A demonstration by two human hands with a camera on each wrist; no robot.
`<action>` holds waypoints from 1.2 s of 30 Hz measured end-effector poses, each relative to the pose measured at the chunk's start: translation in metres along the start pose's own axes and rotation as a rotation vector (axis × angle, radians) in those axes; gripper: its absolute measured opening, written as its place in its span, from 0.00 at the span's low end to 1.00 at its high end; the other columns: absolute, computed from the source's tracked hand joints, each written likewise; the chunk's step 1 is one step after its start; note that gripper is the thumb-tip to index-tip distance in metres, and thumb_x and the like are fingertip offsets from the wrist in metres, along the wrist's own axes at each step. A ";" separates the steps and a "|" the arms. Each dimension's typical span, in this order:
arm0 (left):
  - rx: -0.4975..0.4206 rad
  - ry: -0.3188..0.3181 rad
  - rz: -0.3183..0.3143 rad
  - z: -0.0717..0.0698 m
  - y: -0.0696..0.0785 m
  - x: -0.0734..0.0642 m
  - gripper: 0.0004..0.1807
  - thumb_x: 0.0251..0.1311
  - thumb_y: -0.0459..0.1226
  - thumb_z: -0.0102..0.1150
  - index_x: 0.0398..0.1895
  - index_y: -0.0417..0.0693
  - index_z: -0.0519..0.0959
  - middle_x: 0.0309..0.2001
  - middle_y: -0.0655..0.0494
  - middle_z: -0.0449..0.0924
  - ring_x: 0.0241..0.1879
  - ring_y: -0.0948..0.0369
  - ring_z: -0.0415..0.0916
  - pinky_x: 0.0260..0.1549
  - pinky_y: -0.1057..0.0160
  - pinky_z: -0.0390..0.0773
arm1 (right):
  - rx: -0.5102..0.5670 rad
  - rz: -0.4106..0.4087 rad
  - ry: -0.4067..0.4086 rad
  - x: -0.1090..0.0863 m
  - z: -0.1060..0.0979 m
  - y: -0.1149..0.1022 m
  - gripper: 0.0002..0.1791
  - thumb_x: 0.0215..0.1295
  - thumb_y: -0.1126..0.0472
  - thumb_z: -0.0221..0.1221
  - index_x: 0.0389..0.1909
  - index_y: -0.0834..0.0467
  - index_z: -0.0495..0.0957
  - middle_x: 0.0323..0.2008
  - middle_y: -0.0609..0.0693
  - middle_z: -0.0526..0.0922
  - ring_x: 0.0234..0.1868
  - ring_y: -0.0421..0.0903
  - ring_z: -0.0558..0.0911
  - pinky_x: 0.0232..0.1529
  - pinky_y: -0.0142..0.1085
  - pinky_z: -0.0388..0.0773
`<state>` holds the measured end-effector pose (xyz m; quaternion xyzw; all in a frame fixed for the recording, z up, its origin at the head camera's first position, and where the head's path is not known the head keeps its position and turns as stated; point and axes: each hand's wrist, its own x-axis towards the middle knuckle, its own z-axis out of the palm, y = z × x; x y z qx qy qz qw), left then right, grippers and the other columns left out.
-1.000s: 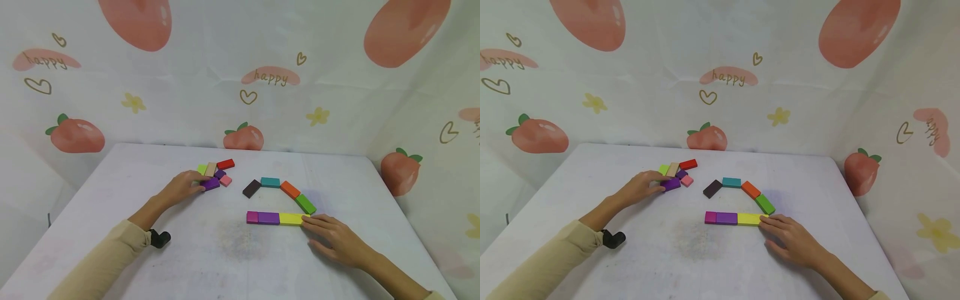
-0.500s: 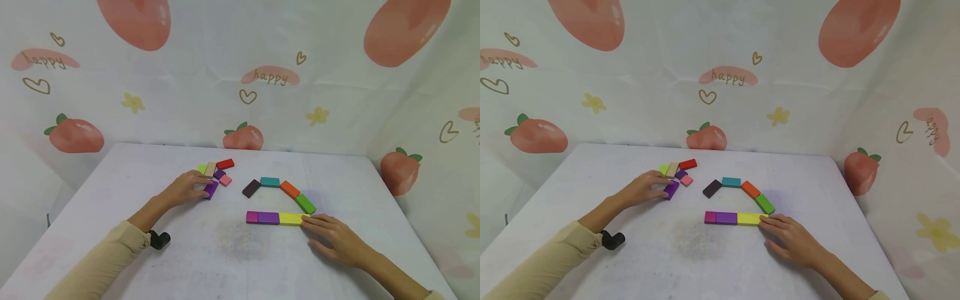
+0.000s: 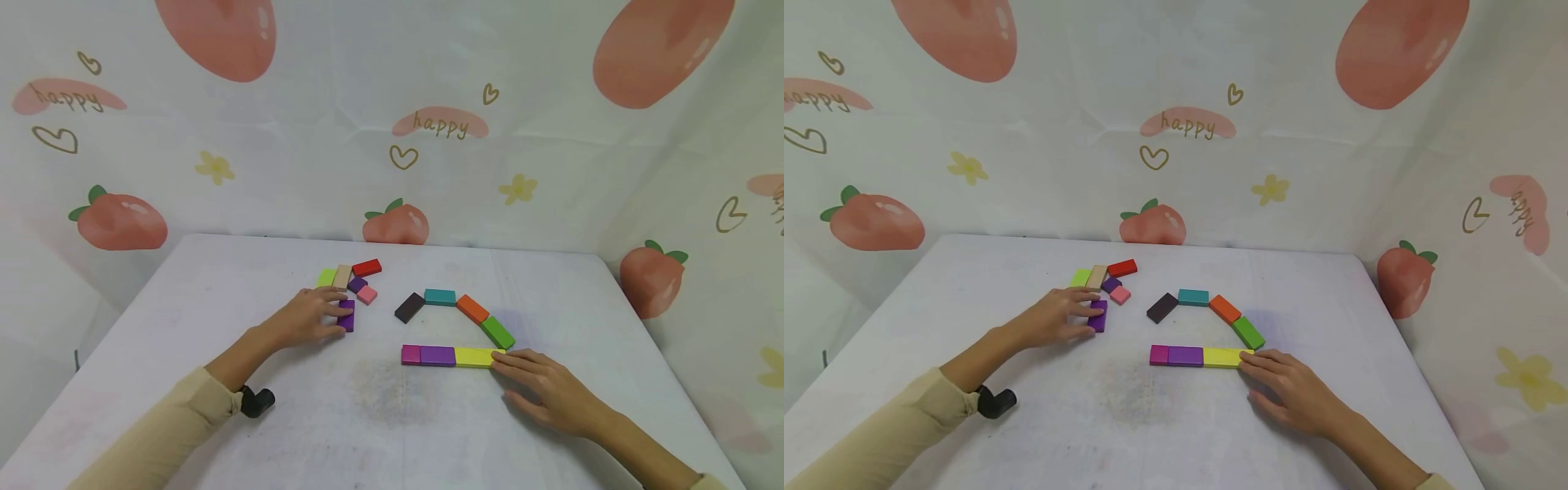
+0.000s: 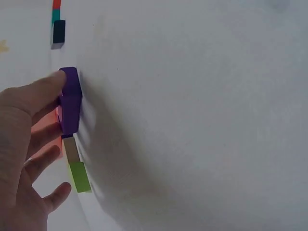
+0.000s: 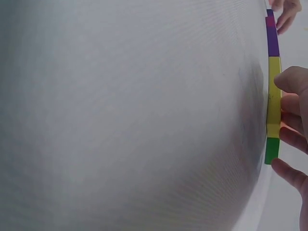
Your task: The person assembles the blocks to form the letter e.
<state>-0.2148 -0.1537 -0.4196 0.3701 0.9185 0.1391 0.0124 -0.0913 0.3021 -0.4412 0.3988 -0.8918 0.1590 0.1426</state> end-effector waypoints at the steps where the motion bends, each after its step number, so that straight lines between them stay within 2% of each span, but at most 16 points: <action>1: 0.012 -0.007 0.012 0.000 0.001 -0.001 0.23 0.57 0.44 0.71 0.56 0.49 0.84 0.61 0.46 0.78 0.65 0.45 0.69 0.55 0.36 0.72 | -0.005 0.003 -0.002 0.000 0.000 0.000 0.30 0.54 0.56 0.71 0.61 0.54 0.80 0.60 0.47 0.80 0.58 0.42 0.76 0.66 0.21 0.58; 4: 0.024 -0.006 0.054 0.001 0.007 -0.002 0.23 0.56 0.44 0.72 0.56 0.48 0.84 0.61 0.47 0.79 0.65 0.45 0.70 0.56 0.37 0.72 | -0.006 0.003 -0.002 0.000 0.000 0.000 0.30 0.54 0.56 0.71 0.60 0.55 0.80 0.60 0.47 0.80 0.58 0.42 0.76 0.66 0.21 0.58; 10: -0.039 0.003 0.116 0.005 0.018 -0.001 0.24 0.55 0.44 0.73 0.55 0.47 0.84 0.59 0.48 0.80 0.63 0.47 0.73 0.59 0.42 0.72 | 0.002 -0.010 0.004 0.000 -0.001 -0.001 0.30 0.54 0.57 0.71 0.60 0.56 0.80 0.59 0.48 0.81 0.57 0.44 0.77 0.66 0.20 0.56; 15: -0.066 -0.023 0.118 0.009 0.024 0.000 0.24 0.57 0.46 0.71 0.56 0.49 0.84 0.61 0.48 0.79 0.65 0.48 0.71 0.59 0.40 0.71 | 0.005 -0.003 -0.004 0.000 -0.001 -0.001 0.30 0.54 0.57 0.71 0.60 0.55 0.80 0.59 0.48 0.81 0.58 0.43 0.76 0.66 0.20 0.55; 21: -0.069 -0.049 0.119 0.010 0.027 0.002 0.24 0.59 0.45 0.69 0.58 0.50 0.82 0.63 0.48 0.77 0.66 0.48 0.70 0.59 0.42 0.72 | -0.009 -0.010 0.003 0.001 -0.002 -0.001 0.30 0.53 0.57 0.72 0.60 0.56 0.80 0.59 0.48 0.81 0.58 0.43 0.76 0.65 0.22 0.59; 36: -0.065 -0.086 0.168 0.016 0.034 0.011 0.23 0.63 0.44 0.66 0.61 0.53 0.80 0.65 0.50 0.75 0.68 0.49 0.68 0.60 0.43 0.72 | -0.022 -0.002 -0.003 0.001 -0.002 -0.001 0.30 0.54 0.56 0.71 0.61 0.54 0.80 0.60 0.46 0.80 0.58 0.41 0.76 0.65 0.21 0.60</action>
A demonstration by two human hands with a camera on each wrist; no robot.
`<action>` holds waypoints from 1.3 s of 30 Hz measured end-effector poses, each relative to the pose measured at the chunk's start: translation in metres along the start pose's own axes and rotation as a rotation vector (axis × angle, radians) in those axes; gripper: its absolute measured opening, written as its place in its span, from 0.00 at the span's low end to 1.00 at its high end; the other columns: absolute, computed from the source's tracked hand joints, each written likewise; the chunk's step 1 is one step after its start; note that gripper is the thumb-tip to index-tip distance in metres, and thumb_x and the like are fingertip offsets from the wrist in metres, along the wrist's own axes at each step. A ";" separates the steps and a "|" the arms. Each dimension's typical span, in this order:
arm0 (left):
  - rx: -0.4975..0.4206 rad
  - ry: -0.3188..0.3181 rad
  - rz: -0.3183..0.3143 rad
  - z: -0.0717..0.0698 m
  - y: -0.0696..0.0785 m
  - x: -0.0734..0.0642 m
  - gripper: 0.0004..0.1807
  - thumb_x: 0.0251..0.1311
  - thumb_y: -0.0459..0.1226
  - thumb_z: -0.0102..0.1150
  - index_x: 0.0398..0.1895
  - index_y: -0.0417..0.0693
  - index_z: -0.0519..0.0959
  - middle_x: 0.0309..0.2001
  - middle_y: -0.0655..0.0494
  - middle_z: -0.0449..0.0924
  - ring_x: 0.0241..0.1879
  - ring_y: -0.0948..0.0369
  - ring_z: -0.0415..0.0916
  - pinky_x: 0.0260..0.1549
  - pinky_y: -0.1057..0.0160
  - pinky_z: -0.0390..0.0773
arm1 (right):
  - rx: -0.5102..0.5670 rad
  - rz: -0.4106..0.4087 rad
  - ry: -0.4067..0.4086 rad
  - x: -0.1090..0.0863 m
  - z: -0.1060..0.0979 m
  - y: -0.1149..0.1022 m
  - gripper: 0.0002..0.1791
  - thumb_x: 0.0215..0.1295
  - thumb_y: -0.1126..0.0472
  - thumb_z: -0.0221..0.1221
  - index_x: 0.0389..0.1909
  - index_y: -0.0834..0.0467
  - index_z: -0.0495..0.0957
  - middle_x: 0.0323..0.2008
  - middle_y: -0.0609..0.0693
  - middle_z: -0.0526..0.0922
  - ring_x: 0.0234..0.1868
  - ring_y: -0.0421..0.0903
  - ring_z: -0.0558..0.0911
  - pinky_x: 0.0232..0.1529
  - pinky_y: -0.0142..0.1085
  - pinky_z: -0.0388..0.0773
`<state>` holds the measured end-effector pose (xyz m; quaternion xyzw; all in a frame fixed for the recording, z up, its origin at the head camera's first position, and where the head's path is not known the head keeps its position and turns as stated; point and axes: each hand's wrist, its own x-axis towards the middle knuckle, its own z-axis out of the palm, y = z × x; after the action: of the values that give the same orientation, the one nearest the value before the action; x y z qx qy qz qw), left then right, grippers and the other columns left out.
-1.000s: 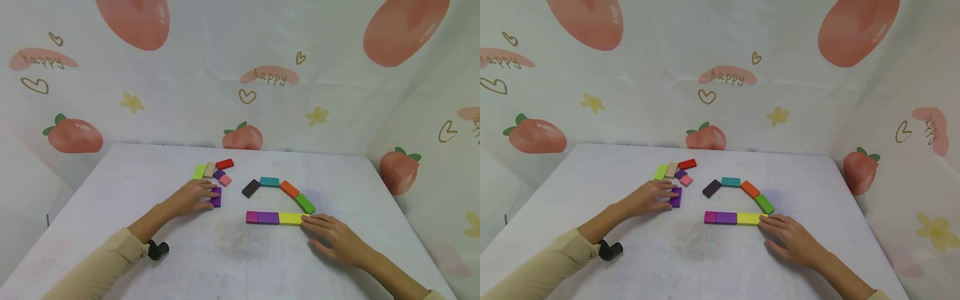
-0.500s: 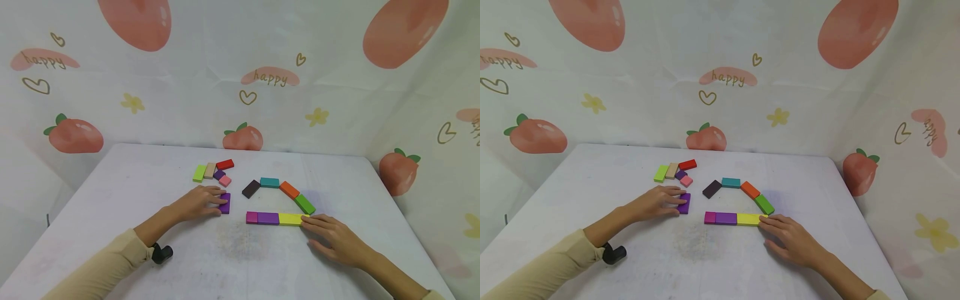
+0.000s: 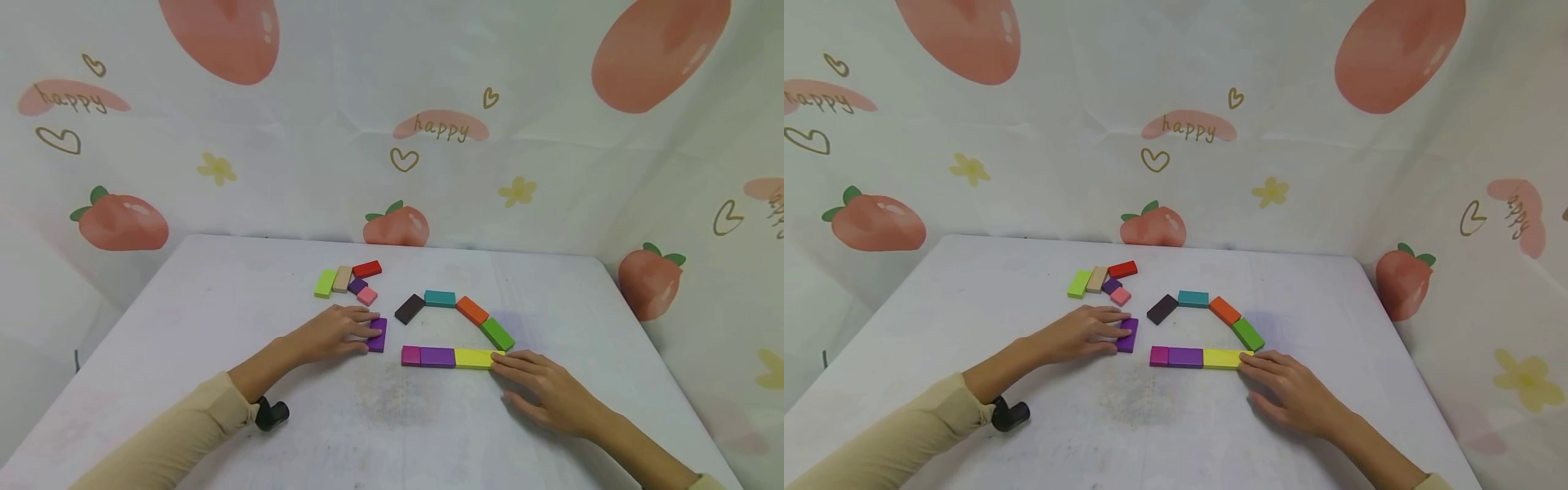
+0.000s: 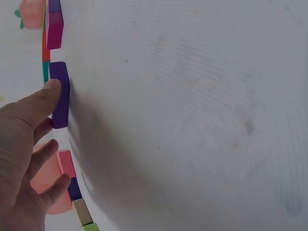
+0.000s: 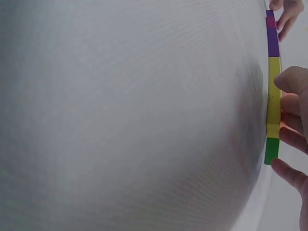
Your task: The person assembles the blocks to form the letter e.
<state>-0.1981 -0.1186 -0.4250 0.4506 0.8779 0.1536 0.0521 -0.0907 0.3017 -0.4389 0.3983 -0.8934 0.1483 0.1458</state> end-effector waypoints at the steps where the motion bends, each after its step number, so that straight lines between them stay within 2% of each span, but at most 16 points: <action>1: 0.004 -0.002 -0.001 0.000 0.000 0.001 0.23 0.63 0.44 0.66 0.61 0.53 0.80 0.65 0.51 0.75 0.68 0.49 0.68 0.60 0.43 0.72 | -0.003 0.007 -0.005 0.000 0.000 0.000 0.30 0.54 0.56 0.71 0.61 0.54 0.80 0.60 0.46 0.80 0.58 0.41 0.76 0.65 0.21 0.60; 12: 0.002 0.010 0.059 0.003 0.008 0.010 0.23 0.63 0.43 0.66 0.62 0.52 0.80 0.65 0.51 0.75 0.68 0.50 0.68 0.59 0.46 0.73 | 0.010 0.000 0.005 0.000 0.000 -0.001 0.31 0.53 0.57 0.72 0.60 0.55 0.80 0.59 0.47 0.80 0.58 0.42 0.77 0.65 0.21 0.59; 22: 0.010 -0.006 0.063 0.003 0.015 0.017 0.23 0.64 0.42 0.65 0.63 0.51 0.79 0.66 0.52 0.75 0.69 0.50 0.66 0.59 0.45 0.72 | 0.027 -0.003 0.006 0.000 0.001 0.000 0.30 0.53 0.58 0.72 0.60 0.56 0.80 0.59 0.48 0.81 0.58 0.44 0.77 0.66 0.19 0.55; 39: 0.024 -0.022 0.056 0.005 0.017 0.022 0.24 0.64 0.44 0.65 0.63 0.52 0.79 0.66 0.53 0.74 0.70 0.51 0.65 0.60 0.45 0.72 | 0.018 -0.002 0.005 0.000 0.001 0.001 0.31 0.53 0.58 0.72 0.61 0.56 0.80 0.60 0.47 0.80 0.58 0.42 0.76 0.66 0.20 0.57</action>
<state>-0.1967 -0.0902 -0.4236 0.4771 0.8661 0.1394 0.0523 -0.0914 0.3020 -0.4406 0.4002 -0.8912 0.1571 0.1445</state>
